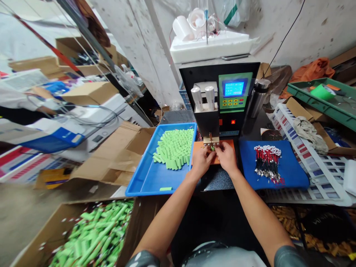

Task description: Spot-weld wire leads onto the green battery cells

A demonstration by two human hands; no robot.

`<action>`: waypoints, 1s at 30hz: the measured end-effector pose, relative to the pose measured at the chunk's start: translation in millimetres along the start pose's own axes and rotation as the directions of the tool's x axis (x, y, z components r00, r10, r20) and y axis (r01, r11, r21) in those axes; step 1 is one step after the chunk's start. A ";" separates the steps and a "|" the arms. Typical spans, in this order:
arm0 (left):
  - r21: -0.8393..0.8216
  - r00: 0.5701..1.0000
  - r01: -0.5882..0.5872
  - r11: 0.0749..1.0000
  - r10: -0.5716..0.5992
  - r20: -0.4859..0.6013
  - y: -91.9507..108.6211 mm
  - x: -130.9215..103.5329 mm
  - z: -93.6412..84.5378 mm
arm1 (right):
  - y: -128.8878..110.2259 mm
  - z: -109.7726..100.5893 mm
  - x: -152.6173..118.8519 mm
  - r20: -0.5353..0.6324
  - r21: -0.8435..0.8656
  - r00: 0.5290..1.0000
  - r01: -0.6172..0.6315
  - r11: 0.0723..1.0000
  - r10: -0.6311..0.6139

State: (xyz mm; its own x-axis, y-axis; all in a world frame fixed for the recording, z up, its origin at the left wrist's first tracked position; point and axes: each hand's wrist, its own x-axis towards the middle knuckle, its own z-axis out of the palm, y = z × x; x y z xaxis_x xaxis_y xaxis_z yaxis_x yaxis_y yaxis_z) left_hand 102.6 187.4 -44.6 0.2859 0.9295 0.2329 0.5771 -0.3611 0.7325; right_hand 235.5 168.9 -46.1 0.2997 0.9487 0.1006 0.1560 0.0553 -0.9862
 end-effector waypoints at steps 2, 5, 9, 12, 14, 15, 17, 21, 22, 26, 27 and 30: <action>-0.010 1.000 0.005 1.000 -0.005 -0.003 0.0 0.0 0.2 | 0.2 0.5 0.0 -0.008 0.004 1.000 -0.010 1.000 0.010; -0.025 0.999 0.041 0.999 -0.041 0.000 0.0 0.1 0.5 | -2.8 1.2 -2.3 -0.017 0.030 0.999 -0.027 0.999 0.027; -0.096 0.998 0.056 0.994 -0.055 0.011 0.8 0.4 1.7 | -9.1 -6.2 -11.2 0.045 0.153 0.996 -0.082 0.985 0.076; -0.135 0.998 0.062 0.989 -0.061 0.014 3.5 -0.2 2.0 | -7.9 -30.6 -18.9 0.046 0.176 0.996 -0.083 0.981 0.076; -0.134 0.997 0.075 0.988 -0.073 0.015 6.9 -1.4 0.1 | -2.1 -59.5 -20.7 -0.022 0.072 0.998 -0.050 0.996 0.051; -0.129 0.997 0.077 0.989 -0.075 0.021 9.2 -2.2 -1.8 | 2.0 -77.1 -20.1 -0.066 -0.017 0.997 -0.036 0.999 0.035; -0.117 0.997 0.069 0.991 -0.064 0.047 14.8 -4.6 -7.4 | 11.3 -114.3 -16.1 -0.174 -0.291 0.984 -0.012 0.957 -0.040; -0.129 0.993 0.049 0.990 -0.035 0.110 25.5 -14.7 -21.2 | 23.6 -170.0 -3.9 -0.174 -0.755 0.980 -0.071 0.651 -0.095; -0.139 0.992 0.050 0.989 -0.034 0.118 27.0 -18.6 -24.1 | 24.2 -176.1 -1.4 -0.152 -0.818 0.986 -0.086 0.569 -0.068; -0.157 0.994 0.064 0.986 -0.049 0.098 26.2 -36.8 -30.5 | 21.0 -175.8 5.2 -0.110 -0.932 0.992 -0.124 0.341 0.061; -0.162 0.995 0.066 0.985 -0.053 0.084 24.7 -40.8 -31.0 | 20.4 -173.0 6.0 -0.114 -0.941 0.990 -0.136 0.311 0.087; -0.181 0.997 0.071 0.981 -0.065 0.039 20.4 -48.7 -30.9 | 21.7 -167.2 7.1 -0.131 -0.954 0.984 -0.158 0.257 0.118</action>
State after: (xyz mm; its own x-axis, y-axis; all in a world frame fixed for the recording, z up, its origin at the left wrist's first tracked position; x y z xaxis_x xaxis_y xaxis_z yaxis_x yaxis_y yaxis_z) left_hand 76.8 137.1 -21.3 0.2772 0.9474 0.1600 0.4480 -0.2748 0.8507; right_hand 398.3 124.7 -44.8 0.4369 0.8995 0.0000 0.8902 -0.4323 -0.1437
